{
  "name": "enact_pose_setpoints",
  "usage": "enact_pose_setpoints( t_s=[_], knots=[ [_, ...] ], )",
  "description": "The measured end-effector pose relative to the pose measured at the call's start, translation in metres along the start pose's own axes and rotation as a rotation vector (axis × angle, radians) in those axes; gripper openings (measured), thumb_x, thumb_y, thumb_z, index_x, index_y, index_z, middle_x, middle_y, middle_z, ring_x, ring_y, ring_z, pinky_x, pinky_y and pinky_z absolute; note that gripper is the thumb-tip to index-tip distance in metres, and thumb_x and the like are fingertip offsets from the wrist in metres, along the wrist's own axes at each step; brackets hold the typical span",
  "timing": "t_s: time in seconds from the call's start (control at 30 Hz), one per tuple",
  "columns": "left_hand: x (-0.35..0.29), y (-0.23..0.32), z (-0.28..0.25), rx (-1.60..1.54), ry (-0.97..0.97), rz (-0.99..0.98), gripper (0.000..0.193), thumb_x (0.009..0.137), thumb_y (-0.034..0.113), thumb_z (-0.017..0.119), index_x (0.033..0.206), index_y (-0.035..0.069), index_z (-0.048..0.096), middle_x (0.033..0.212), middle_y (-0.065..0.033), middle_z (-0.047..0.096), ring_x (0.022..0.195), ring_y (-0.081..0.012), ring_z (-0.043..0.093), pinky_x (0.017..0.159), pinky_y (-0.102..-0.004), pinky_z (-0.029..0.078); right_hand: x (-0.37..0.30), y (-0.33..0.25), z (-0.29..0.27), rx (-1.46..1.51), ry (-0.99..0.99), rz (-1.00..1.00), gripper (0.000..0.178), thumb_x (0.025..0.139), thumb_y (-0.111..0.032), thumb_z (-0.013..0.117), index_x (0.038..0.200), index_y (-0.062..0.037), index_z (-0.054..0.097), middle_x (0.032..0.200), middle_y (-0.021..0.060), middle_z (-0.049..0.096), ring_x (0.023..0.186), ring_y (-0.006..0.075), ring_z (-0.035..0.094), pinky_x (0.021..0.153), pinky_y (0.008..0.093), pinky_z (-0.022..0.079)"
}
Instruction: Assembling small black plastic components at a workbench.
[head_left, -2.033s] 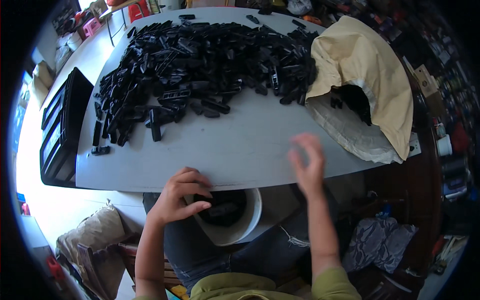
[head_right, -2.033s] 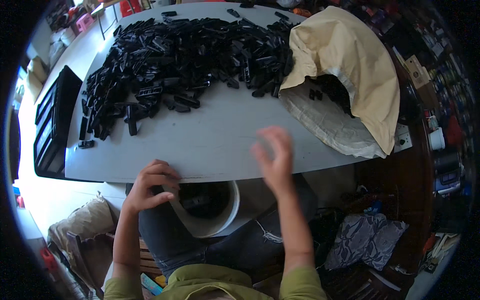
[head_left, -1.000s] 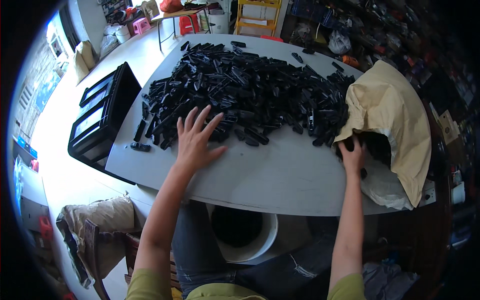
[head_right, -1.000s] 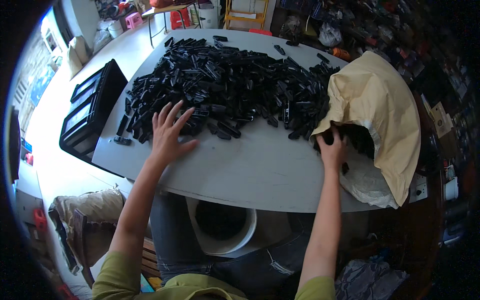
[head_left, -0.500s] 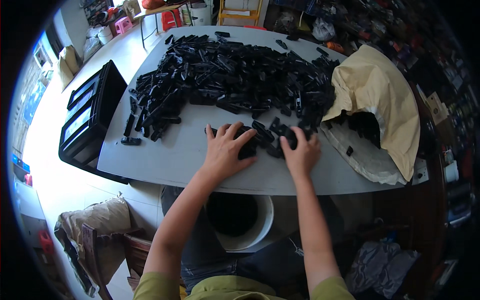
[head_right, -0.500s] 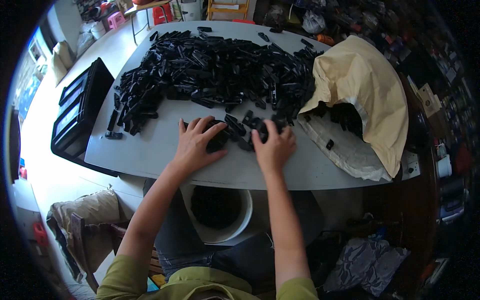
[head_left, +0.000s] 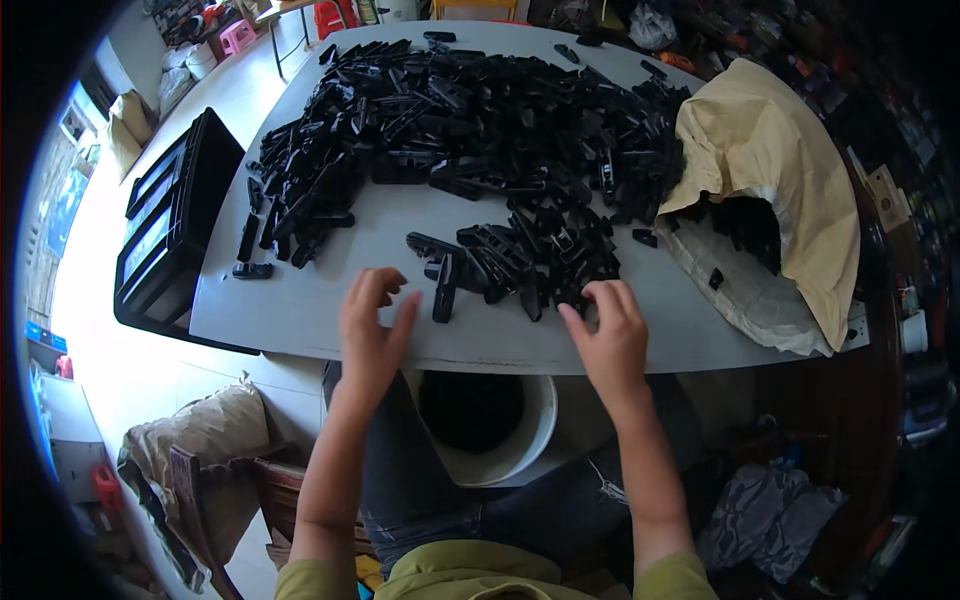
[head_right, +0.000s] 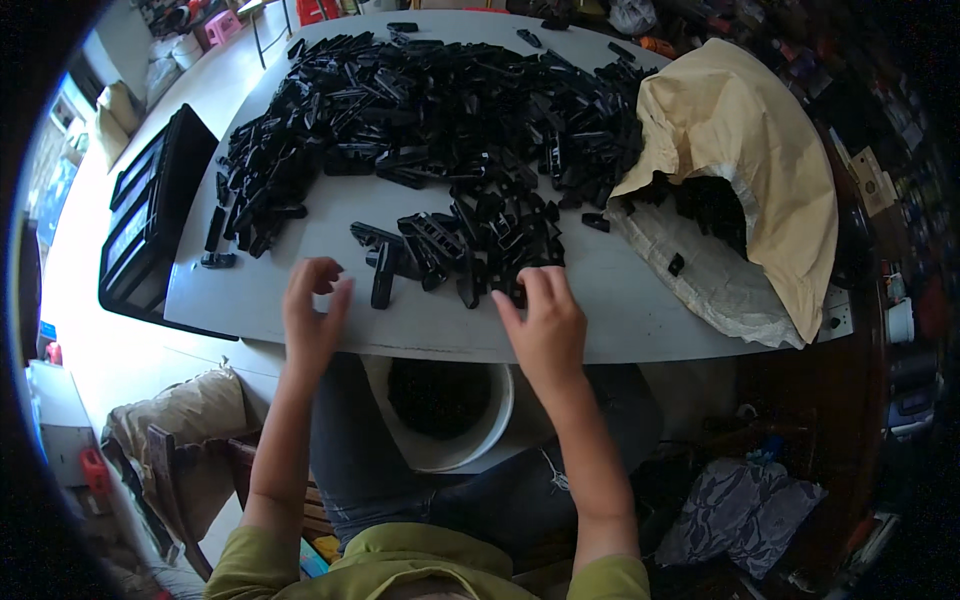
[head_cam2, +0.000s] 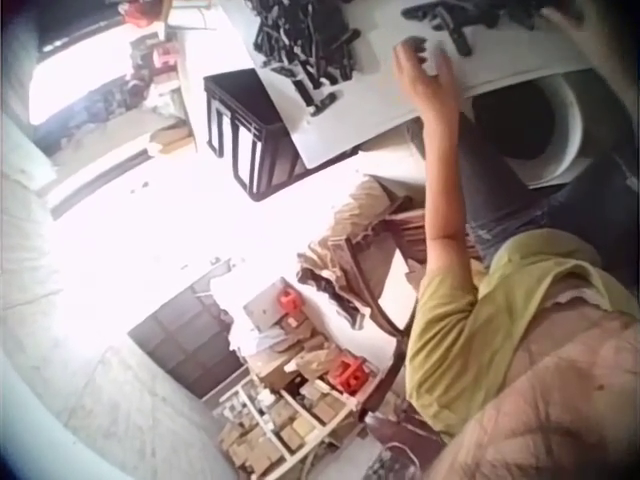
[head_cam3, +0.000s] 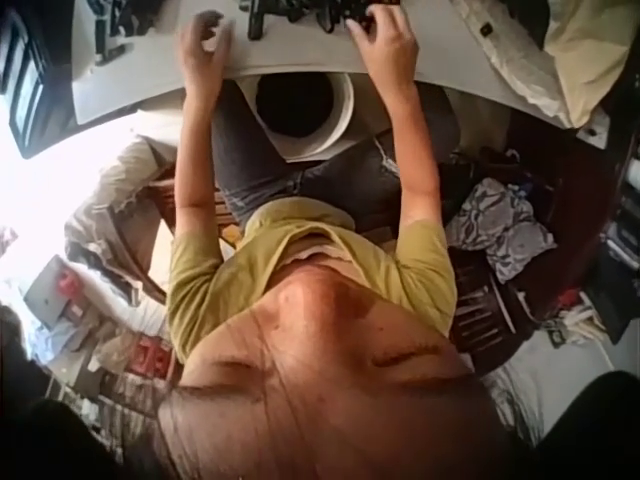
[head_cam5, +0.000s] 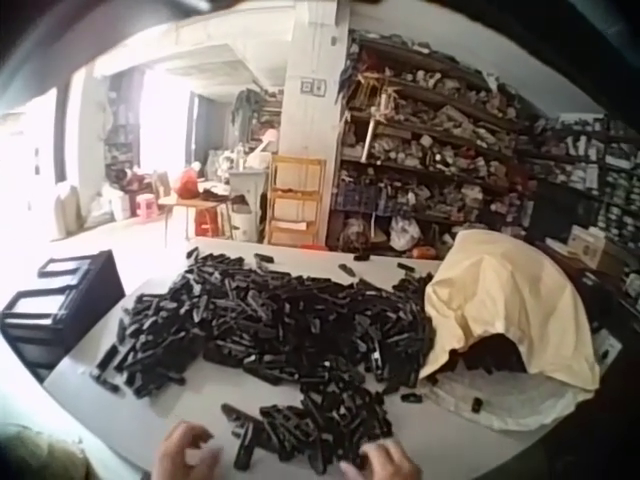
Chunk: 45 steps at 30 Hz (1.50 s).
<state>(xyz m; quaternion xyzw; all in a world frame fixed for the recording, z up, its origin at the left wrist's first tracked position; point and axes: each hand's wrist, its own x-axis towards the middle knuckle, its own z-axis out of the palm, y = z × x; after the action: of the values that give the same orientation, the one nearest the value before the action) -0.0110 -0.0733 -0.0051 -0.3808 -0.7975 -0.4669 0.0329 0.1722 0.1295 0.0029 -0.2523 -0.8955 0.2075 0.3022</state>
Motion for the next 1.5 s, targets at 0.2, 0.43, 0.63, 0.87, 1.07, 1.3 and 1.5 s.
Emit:
enact_pose_setpoints(
  t_s=[0.2, 0.43, 0.63, 0.87, 1.07, 1.3, 1.5],
  knots=[
    [0.003, 0.018, 0.019, 0.222, -0.098, 0.068, 0.031, 0.076, 0.005, 0.070, 0.104, 0.003, 0.054, 0.087, -0.0121, 0.060, 0.081, -0.0308, 0.059, 0.074, -0.0388, 0.048, -0.004, 0.000, 0.016, -0.011, -0.001, 0.096, 0.024, 0.078, 0.002, 0.070, 0.098, -0.0009, 0.057, 0.096, 0.0141, 0.056, 0.077, 0.0294, 0.061, 0.067, 0.0379, 0.050],
    [-0.021, 0.015, -0.010, -0.199, -0.239, -0.073, 0.029, 0.076, 0.000, 0.065, 0.105, 0.001, 0.063, 0.100, -0.0137, 0.067, 0.087, -0.0268, 0.065, 0.085, -0.0330, 0.050, -0.026, 0.016, -0.003, 0.554, 0.066, 0.236, 0.036, 0.081, 0.002, 0.069, 0.117, -0.0009, 0.064, 0.101, 0.0118, 0.061, 0.082, 0.0194, 0.061, 0.077, 0.0270, 0.050],
    [-0.017, 0.032, 0.008, 0.294, -0.278, 0.301, 0.024, 0.078, 0.005, 0.069, 0.102, 0.006, 0.067, 0.081, -0.0090, 0.054, 0.080, -0.0278, 0.056, 0.068, -0.0377, 0.046, -0.040, 0.009, -0.004, 0.066, 0.081, 0.064, 0.023, 0.079, -0.009, 0.075, 0.100, -0.0008, 0.068, 0.093, 0.0113, 0.062, 0.088, 0.0288, 0.061, 0.075, 0.0387, 0.050],
    [-0.019, 0.044, 0.021, 0.149, -0.461, 0.345, 0.035, 0.080, 0.011, 0.069, 0.113, 0.010, 0.058, 0.090, -0.0104, 0.057, 0.089, -0.0290, 0.057, 0.076, -0.0389, 0.047, -0.044, -0.001, -0.014, -0.034, -0.053, 0.113, 0.021, 0.076, -0.009, 0.076, 0.090, 0.0006, 0.064, 0.088, 0.0106, 0.061, 0.078, 0.0290, 0.059, 0.070, 0.0345, 0.048],
    [-0.014, 0.036, 0.018, -0.186, -0.572, 0.201, 0.036, 0.075, -0.002, 0.069, 0.109, 0.005, 0.059, 0.102, -0.0115, 0.061, 0.096, -0.0310, 0.059, 0.082, -0.0389, 0.050, -0.029, -0.022, -0.003, 0.294, -0.161, -0.124, 0.026, 0.067, -0.001, 0.078, 0.092, 0.0000, 0.070, 0.085, 0.0095, 0.063, 0.079, 0.0270, 0.060, 0.072, 0.0340, 0.048],
    [-0.004, 0.017, 0.020, -0.329, -0.631, 0.194, 0.027, 0.070, 0.000, 0.076, 0.096, 0.000, 0.068, 0.101, -0.0122, 0.065, 0.095, -0.0291, 0.064, 0.083, -0.0357, 0.052, -0.015, -0.009, -0.007, 0.258, -0.421, -0.242, 0.030, 0.065, -0.005, 0.080, 0.093, 0.0000, 0.071, 0.077, 0.0097, 0.063, 0.073, 0.0257, 0.059, 0.073, 0.0361, 0.046],
    [-0.004, 0.020, 0.024, -0.319, -0.641, 0.303, 0.029, 0.073, 0.001, 0.075, 0.101, 0.001, 0.068, 0.101, -0.0132, 0.065, 0.095, -0.0304, 0.064, 0.082, -0.0378, 0.053, -0.020, -0.009, 0.003, 0.414, -0.378, -0.269, 0.026, 0.070, -0.005, 0.079, 0.094, -0.0006, 0.071, 0.082, 0.0090, 0.063, 0.073, 0.0237, 0.060, 0.066, 0.0333, 0.045]
  ],
)
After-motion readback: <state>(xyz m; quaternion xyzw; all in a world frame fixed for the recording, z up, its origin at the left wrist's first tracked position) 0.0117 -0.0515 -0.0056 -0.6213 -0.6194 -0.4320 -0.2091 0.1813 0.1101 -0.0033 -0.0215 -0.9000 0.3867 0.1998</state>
